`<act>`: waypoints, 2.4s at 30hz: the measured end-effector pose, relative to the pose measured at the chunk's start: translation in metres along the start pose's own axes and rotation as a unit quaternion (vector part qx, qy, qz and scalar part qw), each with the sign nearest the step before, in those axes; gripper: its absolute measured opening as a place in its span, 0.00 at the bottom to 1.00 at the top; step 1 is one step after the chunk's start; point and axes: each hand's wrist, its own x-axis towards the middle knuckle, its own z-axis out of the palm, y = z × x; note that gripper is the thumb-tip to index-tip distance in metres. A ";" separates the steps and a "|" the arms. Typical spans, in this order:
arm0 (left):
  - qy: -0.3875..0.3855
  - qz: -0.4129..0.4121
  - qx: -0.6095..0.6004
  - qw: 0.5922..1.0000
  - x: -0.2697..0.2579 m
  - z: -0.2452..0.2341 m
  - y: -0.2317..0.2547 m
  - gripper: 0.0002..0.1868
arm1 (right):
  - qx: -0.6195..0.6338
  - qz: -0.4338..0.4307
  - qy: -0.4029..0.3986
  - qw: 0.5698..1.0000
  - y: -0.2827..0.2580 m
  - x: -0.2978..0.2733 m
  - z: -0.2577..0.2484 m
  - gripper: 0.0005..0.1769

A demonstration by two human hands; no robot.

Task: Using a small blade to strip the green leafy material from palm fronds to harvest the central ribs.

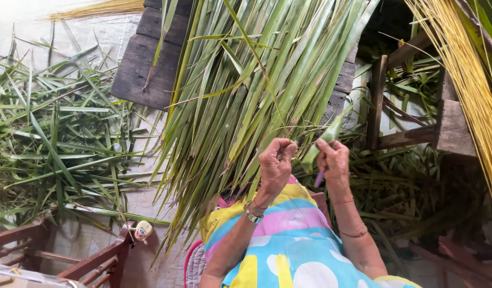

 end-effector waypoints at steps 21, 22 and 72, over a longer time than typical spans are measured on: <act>-0.104 -0.203 -0.120 0.966 -0.001 -0.016 -0.003 0.09 | -0.050 -0.028 -0.212 0.975 -0.089 -0.072 0.032 0.21; -0.105 -0.204 -0.119 0.966 -0.002 -0.016 -0.003 0.09 | -0.050 -0.027 -0.211 0.976 -0.093 -0.075 0.038 0.21; -0.148 0.050 0.269 0.950 -0.035 -0.074 -0.016 0.04 | 0.069 0.045 -0.155 0.985 -0.033 0.004 0.036 0.19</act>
